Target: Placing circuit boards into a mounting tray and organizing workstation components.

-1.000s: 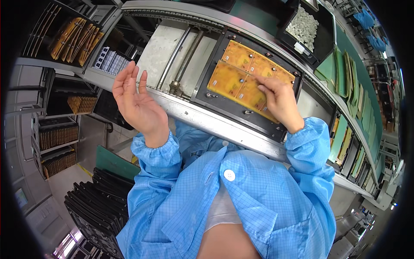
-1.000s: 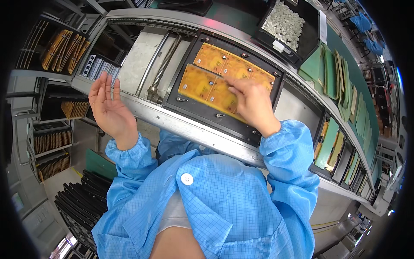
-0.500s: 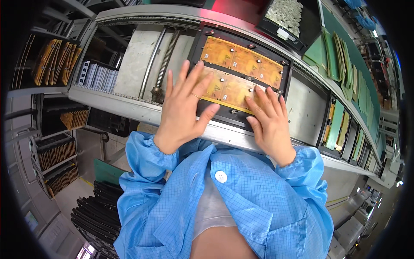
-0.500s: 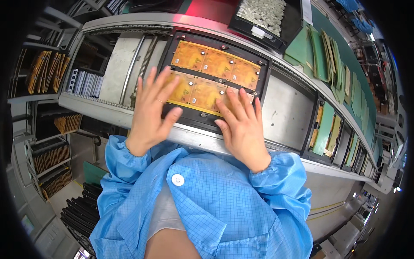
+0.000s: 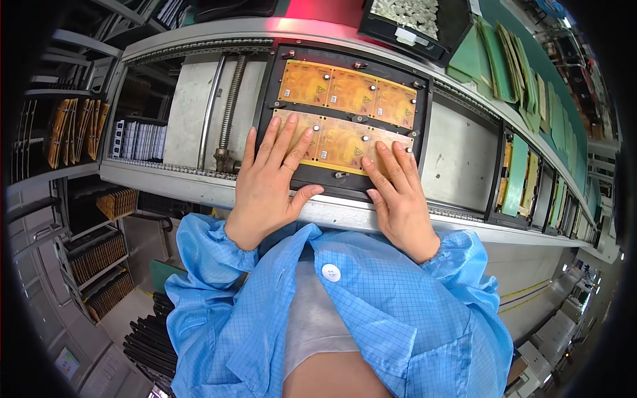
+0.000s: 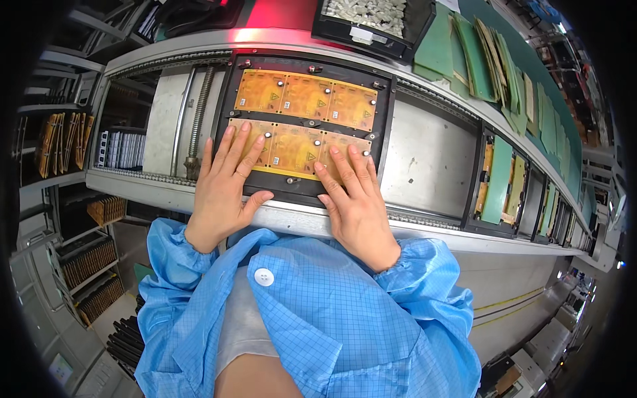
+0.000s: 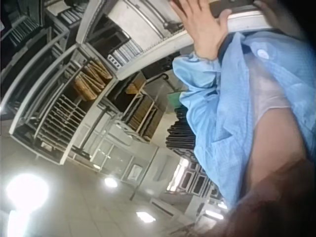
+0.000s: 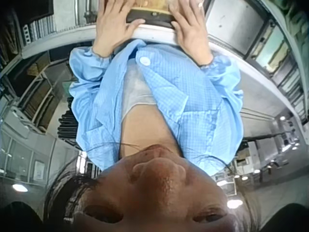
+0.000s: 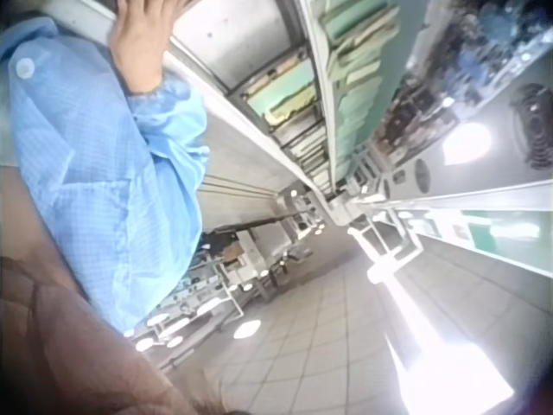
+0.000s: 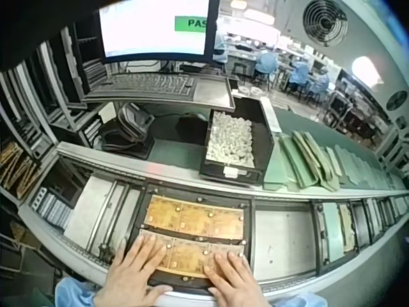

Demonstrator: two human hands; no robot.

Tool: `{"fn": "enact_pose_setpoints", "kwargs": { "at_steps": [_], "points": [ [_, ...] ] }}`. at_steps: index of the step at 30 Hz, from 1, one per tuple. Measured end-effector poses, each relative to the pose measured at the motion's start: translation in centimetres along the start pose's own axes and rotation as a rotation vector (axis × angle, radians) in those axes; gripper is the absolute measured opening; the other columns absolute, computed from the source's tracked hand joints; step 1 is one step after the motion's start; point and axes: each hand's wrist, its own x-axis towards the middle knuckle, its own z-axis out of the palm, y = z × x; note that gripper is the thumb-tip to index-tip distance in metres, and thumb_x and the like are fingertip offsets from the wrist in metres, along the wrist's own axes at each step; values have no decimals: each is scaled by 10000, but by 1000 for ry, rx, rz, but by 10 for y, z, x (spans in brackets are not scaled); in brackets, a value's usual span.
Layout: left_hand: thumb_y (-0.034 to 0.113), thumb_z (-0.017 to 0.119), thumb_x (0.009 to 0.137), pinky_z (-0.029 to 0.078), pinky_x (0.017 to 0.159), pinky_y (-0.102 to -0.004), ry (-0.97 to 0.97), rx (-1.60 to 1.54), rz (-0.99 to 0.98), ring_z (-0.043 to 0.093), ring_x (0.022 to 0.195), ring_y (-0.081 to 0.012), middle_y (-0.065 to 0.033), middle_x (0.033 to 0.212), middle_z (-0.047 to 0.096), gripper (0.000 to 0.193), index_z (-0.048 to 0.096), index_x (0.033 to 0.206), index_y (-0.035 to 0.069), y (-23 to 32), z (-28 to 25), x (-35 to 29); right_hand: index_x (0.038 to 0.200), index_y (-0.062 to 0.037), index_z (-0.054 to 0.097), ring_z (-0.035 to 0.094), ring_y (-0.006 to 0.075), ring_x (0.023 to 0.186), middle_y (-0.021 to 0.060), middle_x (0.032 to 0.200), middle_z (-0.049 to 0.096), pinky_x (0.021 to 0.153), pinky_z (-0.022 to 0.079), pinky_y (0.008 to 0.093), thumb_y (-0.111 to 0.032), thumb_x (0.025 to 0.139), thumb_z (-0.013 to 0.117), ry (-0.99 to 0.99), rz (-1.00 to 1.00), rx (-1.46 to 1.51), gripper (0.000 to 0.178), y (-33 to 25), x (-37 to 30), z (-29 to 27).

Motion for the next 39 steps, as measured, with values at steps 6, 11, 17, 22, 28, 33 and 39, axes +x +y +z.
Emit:
{"fn": "enact_pose_setpoints", "kwargs": {
  "at_steps": [6, 11, 17, 22, 28, 33, 39],
  "points": [
    [554, 603, 889, 132, 1211, -558, -12, -15, 2, 229, 1502, -347, -126, 1614, 296, 788, 388, 1537, 159, 0, -2, 1, 1290, -34, 631, 440, 375, 1378, 174, 1376, 569, 1165, 318, 516, -15, 886, 614, 87, -29, 65, 405, 8, 1, -10],
    [510, 609, 902, 132, 1207, -570, -4, -2, -2, 236, 1498, -350, -120, 1611, 308, 746, 401, 1531, 169, 0, -1, -1, 1144, -46, 703, 589, 328, 1041, 103, 1137, 691, 912, 497, 405, 44, 817, 671, 301, -69, -53, 341, 75, 34, -39],
    [500, 612, 899, 124, 1204, -583, -6, 6, -3, 240, 1497, -353, -126, 1611, 304, 717, 421, 1524, 204, 0, -2, -2, 1040, -66, 740, 541, 269, 917, 44, 985, 698, 790, 494, 350, -28, 775, 762, 229, -203, 16, 268, 107, 43, -32],
    [505, 603, 905, 110, 1200, -600, -19, 29, 16, 229, 1498, -368, -130, 1614, 295, 657, 452, 1505, 284, -2, -4, -3, 991, -69, 728, 557, 295, 946, 86, 1068, 674, 895, 454, 397, -49, 769, 780, 305, -150, -24, 229, 100, 43, -30],
    [559, 579, 904, 77, 1196, -619, -26, 16, 33, 214, 1502, -373, -112, 1615, 298, 627, 478, 1482, 337, 8, -6, 1, 1060, -77, 710, 584, 321, 1143, 104, 1170, 667, 993, 411, 437, -26, 817, 710, 254, -145, 33, 248, 65, 37, -54],
    [606, 577, 886, 63, 1199, -619, -61, 32, 36, 220, 1501, -367, -94, 1609, 317, 650, 494, 1470, 332, 11, 0, 7, 1240, -113, 691, 483, 310, 1363, 85, 1394, 594, 1164, 307, 509, -46, 847, 674, -111, -159, -27, 399, 40, 18, -41],
    [606, 582, 886, 69, 1198, -624, -45, 51, 45, 273, 1468, -393, -125, 1575, 362, 648, 525, 1449, 291, 14, -5, 9, 1275, -85, 664, 462, 311, 1381, 102, 1415, 572, 1197, 266, 530, -49, 871, 657, -112, -102, 42, 406, 33, 15, -32]
  ]
}}
